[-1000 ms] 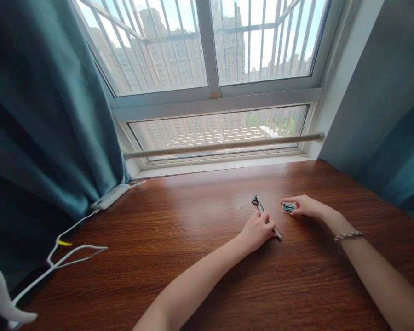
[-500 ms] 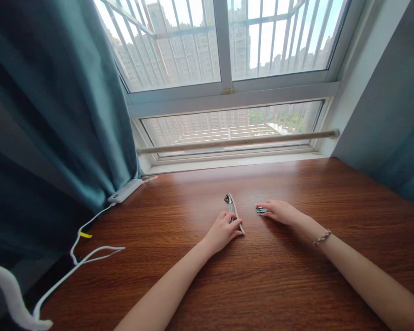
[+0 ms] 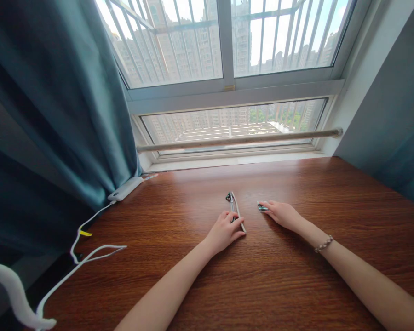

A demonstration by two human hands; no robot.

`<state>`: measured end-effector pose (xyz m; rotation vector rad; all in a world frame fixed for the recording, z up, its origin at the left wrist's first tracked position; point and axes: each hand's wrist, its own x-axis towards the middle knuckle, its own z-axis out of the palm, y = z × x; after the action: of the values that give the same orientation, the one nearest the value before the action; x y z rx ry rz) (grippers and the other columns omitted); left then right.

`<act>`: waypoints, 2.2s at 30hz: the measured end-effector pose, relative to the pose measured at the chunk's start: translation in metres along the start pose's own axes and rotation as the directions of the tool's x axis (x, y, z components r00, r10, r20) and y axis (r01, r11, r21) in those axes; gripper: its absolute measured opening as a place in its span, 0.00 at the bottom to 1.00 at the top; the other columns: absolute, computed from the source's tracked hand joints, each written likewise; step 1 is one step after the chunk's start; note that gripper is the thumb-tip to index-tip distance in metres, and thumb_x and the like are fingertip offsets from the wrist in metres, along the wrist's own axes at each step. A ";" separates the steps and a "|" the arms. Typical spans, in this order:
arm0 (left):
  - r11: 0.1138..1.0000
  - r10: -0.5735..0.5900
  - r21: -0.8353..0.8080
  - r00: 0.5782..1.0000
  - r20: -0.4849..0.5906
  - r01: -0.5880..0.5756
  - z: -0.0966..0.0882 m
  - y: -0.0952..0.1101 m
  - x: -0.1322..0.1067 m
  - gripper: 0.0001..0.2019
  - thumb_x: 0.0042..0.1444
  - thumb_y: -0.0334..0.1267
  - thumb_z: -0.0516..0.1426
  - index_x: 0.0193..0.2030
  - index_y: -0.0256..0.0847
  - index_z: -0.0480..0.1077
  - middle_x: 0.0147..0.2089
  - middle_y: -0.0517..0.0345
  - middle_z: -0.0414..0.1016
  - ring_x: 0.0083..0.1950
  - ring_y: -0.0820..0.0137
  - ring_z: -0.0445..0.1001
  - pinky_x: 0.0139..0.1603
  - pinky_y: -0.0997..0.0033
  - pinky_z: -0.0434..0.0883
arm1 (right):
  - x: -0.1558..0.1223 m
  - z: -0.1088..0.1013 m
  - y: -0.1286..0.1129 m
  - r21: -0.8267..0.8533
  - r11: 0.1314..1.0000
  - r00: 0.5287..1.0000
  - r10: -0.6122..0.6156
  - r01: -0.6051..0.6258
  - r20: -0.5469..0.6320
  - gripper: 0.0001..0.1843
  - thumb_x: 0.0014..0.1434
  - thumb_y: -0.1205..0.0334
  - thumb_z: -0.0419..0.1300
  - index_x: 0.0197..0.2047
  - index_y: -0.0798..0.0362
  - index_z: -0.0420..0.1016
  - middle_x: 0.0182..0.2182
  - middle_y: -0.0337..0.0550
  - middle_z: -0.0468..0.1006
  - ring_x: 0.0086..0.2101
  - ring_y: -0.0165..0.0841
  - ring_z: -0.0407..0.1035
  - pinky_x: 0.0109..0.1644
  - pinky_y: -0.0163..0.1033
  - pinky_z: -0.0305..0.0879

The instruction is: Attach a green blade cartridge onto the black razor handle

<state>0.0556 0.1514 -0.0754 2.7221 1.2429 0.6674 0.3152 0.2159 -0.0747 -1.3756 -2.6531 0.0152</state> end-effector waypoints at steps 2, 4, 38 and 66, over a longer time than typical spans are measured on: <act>1.000 -0.001 0.001 1.000 0.003 0.001 0.001 0.000 0.000 0.22 0.54 0.46 0.52 0.54 0.42 0.60 0.48 0.50 0.64 0.48 0.63 0.60 0.50 0.58 0.63 | -0.003 -0.002 -0.011 -0.002 1.000 0.999 0.011 -0.011 -0.046 0.22 0.61 0.59 0.47 0.58 0.53 0.56 0.40 0.49 0.71 0.35 0.37 0.69 0.35 0.37 0.63; 1.000 -0.016 -0.004 1.000 0.004 0.016 0.001 0.000 0.000 0.24 0.53 0.46 0.53 0.56 0.41 0.57 0.49 0.50 0.64 0.48 0.63 0.60 0.51 0.58 0.62 | -0.006 -0.006 -0.028 0.017 0.999 0.990 -0.039 0.042 -0.133 0.20 0.61 0.61 0.46 0.56 0.55 0.59 0.41 0.51 0.70 0.37 0.37 0.68 0.36 0.38 0.64; 1.000 -0.029 -0.010 1.000 0.007 0.029 0.009 -0.004 0.001 0.18 0.58 0.31 0.45 0.56 0.36 0.57 0.59 0.46 0.57 0.60 0.66 0.56 0.58 0.59 0.60 | -0.014 0.012 -0.075 0.102 0.916 0.899 -0.352 0.388 -0.260 0.08 0.59 0.68 0.49 0.40 0.56 0.69 0.37 0.47 0.70 0.40 0.35 0.63 0.44 0.40 0.66; 0.922 0.373 0.115 0.928 -0.013 -0.369 -0.001 0.027 -0.004 0.15 0.57 0.29 0.48 0.50 0.36 0.62 0.55 0.49 0.64 0.60 0.64 0.55 0.59 0.57 0.57 | -0.007 0.008 -0.044 0.031 0.994 0.922 -0.089 0.109 -0.377 0.15 0.59 0.65 0.49 0.49 0.55 0.67 0.49 0.50 0.66 0.49 0.42 0.57 0.52 0.48 0.59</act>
<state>0.0716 0.1306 -0.0691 3.0869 0.7907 0.6973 0.2823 0.1850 -0.0797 -1.0969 -2.3773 -0.1736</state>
